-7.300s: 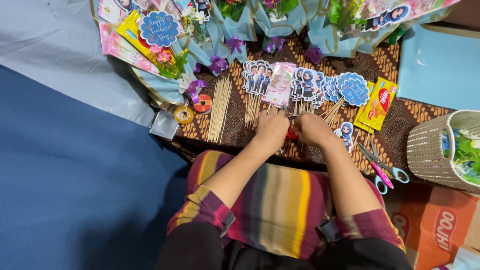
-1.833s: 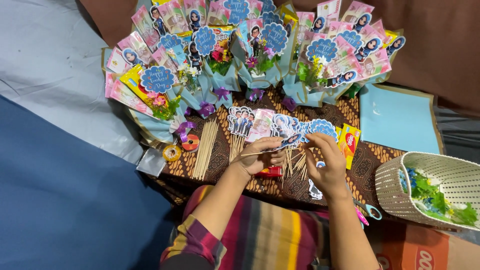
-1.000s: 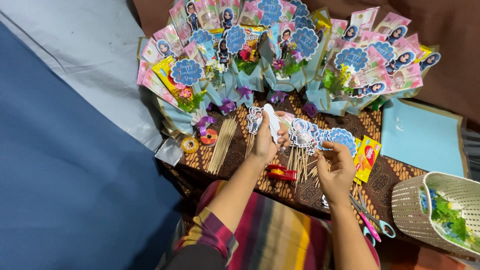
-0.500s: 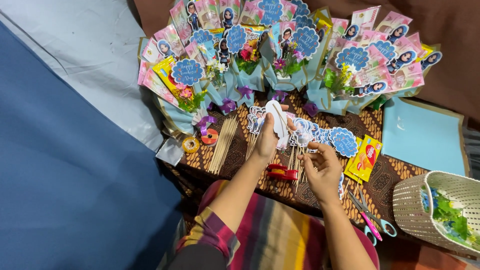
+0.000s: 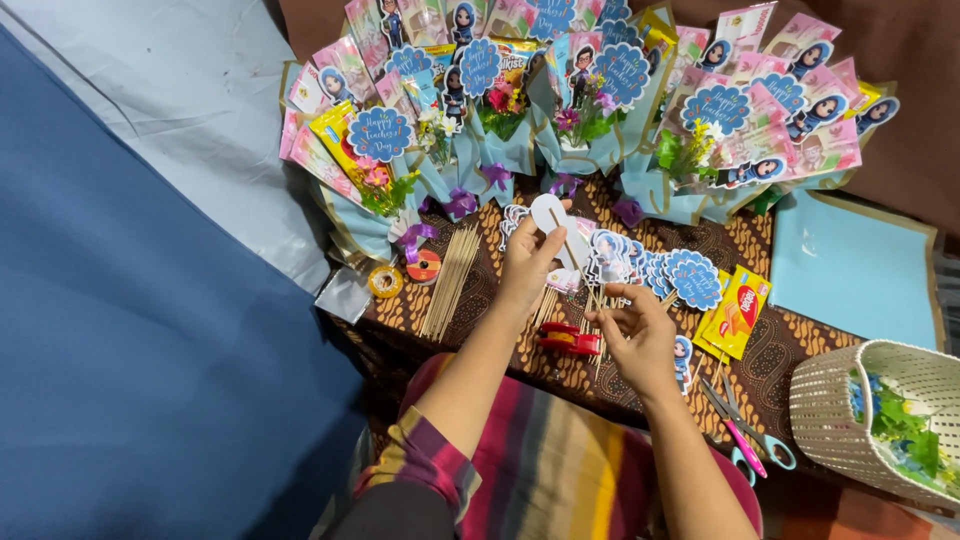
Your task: Assembling decorative paper cutouts onto wooden sticks using adhesive for floral arrangements.
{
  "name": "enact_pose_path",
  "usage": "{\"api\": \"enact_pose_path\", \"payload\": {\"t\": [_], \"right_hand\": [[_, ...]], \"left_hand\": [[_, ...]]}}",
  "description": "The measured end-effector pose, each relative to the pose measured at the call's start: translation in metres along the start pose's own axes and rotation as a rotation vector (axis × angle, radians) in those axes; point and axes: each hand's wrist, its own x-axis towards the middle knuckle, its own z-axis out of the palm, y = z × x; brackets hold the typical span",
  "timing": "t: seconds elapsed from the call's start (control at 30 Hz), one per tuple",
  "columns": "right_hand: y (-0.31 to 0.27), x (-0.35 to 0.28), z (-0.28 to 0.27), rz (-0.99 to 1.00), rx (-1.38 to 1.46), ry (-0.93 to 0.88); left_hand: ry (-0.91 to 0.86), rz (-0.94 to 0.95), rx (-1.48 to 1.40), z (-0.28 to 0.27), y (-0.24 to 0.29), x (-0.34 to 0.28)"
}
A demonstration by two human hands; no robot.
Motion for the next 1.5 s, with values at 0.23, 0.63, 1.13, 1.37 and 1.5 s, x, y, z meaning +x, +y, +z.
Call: {"api": "enact_pose_path", "payload": {"t": [0.23, 0.63, 1.13, 1.37, 1.5], "right_hand": [[-0.002, 0.010, -0.009, -0.043, -0.111, -0.026], [0.007, 0.029, -0.052, 0.056, 0.417, 0.150], [-0.010, 0.025, -0.055, 0.002, 0.238, 0.080], [-0.018, 0.024, -0.052, -0.017, 0.185, 0.088], [-0.020, 0.024, -0.051, -0.016, 0.183, 0.092]], "left_hand": [[-0.081, 0.116, 0.260, -0.013, -0.010, 0.005], [-0.601, -0.120, 0.473, 0.028, -0.007, -0.033], [-0.752, -0.143, 0.522, 0.041, 0.006, -0.041], [-0.760, -0.122, 0.537, 0.038, -0.007, -0.040], [-0.751, -0.127, 0.517, 0.040, 0.000, -0.044]]}}
